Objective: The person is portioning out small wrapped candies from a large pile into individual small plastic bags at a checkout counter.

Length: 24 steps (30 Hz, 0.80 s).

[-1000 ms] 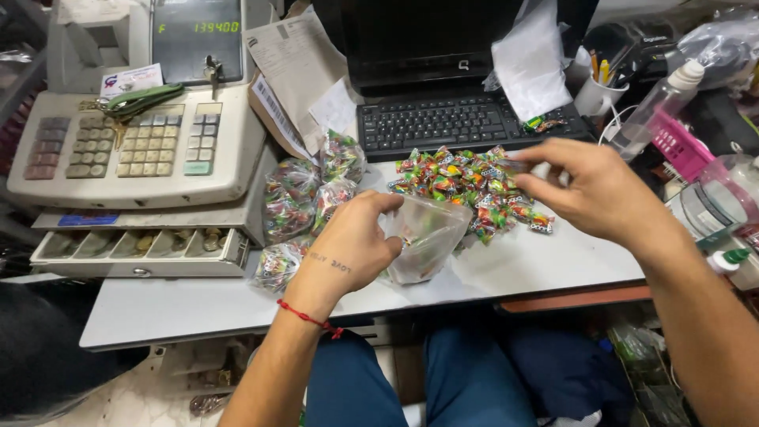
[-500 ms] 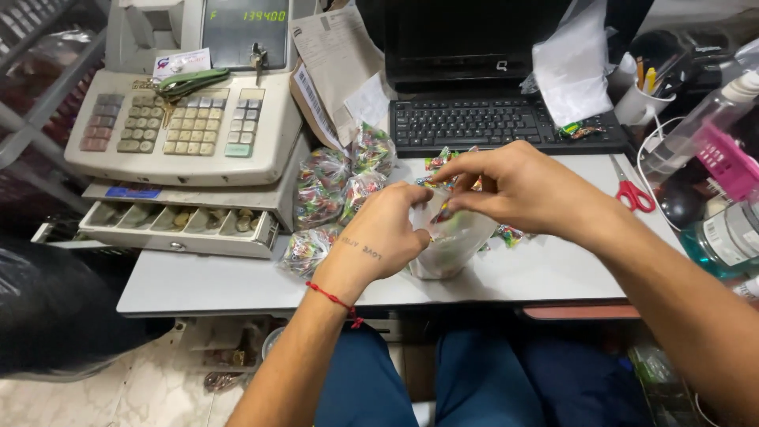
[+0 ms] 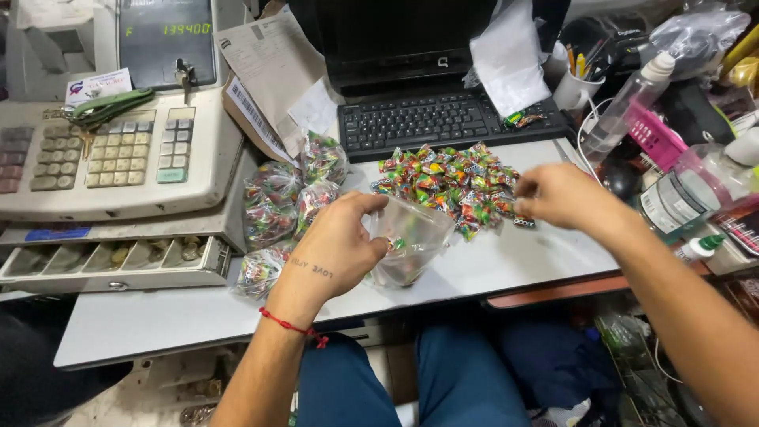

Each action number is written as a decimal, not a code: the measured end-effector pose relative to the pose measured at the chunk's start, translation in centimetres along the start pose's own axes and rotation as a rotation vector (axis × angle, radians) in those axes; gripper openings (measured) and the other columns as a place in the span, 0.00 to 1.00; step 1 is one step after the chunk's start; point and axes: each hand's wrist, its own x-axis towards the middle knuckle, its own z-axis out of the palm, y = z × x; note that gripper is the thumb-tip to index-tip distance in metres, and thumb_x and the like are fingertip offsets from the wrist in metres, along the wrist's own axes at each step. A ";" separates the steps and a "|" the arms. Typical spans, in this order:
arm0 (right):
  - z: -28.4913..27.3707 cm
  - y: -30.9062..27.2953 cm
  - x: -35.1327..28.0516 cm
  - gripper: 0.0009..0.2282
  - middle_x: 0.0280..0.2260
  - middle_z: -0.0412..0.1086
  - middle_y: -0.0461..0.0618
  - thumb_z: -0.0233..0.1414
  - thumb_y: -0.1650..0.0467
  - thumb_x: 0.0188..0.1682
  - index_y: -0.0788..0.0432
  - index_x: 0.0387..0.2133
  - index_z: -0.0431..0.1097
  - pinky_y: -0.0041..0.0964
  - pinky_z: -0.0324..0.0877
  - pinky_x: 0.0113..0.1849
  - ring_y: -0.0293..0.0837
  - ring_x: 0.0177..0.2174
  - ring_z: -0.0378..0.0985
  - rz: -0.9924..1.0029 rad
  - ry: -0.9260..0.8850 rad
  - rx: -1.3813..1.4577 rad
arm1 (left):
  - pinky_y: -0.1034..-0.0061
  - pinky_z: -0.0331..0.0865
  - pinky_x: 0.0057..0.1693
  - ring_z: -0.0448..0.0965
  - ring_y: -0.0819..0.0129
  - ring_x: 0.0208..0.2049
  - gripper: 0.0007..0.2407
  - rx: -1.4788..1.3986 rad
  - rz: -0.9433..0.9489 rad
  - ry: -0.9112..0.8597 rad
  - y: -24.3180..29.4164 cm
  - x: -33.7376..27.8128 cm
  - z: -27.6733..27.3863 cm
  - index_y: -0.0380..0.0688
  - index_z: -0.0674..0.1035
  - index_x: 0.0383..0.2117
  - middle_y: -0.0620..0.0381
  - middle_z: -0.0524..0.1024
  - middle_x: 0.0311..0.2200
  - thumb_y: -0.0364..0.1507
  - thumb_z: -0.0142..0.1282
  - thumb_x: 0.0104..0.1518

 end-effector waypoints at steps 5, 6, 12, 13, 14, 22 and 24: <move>5.5 4.2 0.0 0.17 0.37 0.83 0.51 0.62 0.57 0.40 0.51 0.38 0.82 0.47 0.75 0.48 0.54 0.44 0.84 0.032 -0.040 0.003 | 0.60 0.75 0.52 0.84 0.53 0.43 0.25 0.007 -0.001 -0.001 0.3 -0.2 -0.2 0.37 0.77 0.56 0.47 0.80 0.46 0.27 0.61 0.47; 5.8 4.4 -0.1 0.17 0.36 0.83 0.51 0.61 0.55 0.41 0.50 0.37 0.83 0.47 0.76 0.47 0.55 0.43 0.84 0.037 -0.026 -0.011 | 0.59 0.75 0.52 0.84 0.51 0.43 0.25 0.007 0.001 0.002 0.2 -0.2 -0.3 0.37 0.77 0.56 0.46 0.80 0.46 0.26 0.62 0.46; -4.5 -6.0 -5.5 0.13 0.33 0.80 0.63 0.58 0.71 0.49 0.57 0.46 0.78 0.49 0.77 0.38 0.54 0.33 0.84 -0.106 0.103 0.478 | 0.56 0.74 0.55 0.81 0.47 0.49 0.25 0.018 -0.004 -0.008 0.1 0.1 -0.3 0.39 0.76 0.58 0.47 0.79 0.48 0.26 0.59 0.47; -5.0 -7.0 -5.8 0.13 0.33 0.80 0.63 0.58 0.71 0.49 0.57 0.46 0.78 0.49 0.77 0.38 0.54 0.33 0.84 -0.109 0.101 0.480 | 0.56 0.74 0.55 0.81 0.47 0.49 0.25 0.019 -0.008 -0.006 0.1 0.2 -0.2 0.39 0.76 0.58 0.47 0.79 0.48 0.26 0.59 0.47; -5.5 -8.2 -6.0 0.12 0.31 0.81 0.60 0.57 0.73 0.49 0.59 0.46 0.78 0.44 0.78 0.35 0.48 0.31 0.82 -0.217 0.072 0.629 | 0.56 0.73 0.56 0.80 0.47 0.50 0.25 0.021 -0.007 -0.007 0.1 0.2 -0.2 0.39 0.76 0.58 0.47 0.79 0.48 0.26 0.58 0.48; -9.3 -16.5 -6.7 0.11 0.35 0.83 0.55 0.41 0.69 0.57 0.58 0.49 0.66 0.44 0.80 0.28 0.49 0.19 0.85 -0.467 -0.252 0.530 | 0.54 0.70 0.60 0.76 0.46 0.56 0.24 0.035 0.008 0.003 -0.1 -0.2 -0.5 0.40 0.76 0.57 0.45 0.78 0.51 0.25 0.56 0.48; -10.3 -17.5 -7.1 0.10 0.13 0.76 0.50 0.44 0.62 0.56 0.47 0.47 0.67 0.48 0.76 0.33 0.55 0.22 0.84 -0.410 -0.191 0.125 | 0.55 0.70 0.61 0.75 0.47 0.57 0.25 0.038 0.012 0.017 -0.7 -0.2 -0.6 0.39 0.75 0.58 0.46 0.78 0.50 0.25 0.55 0.47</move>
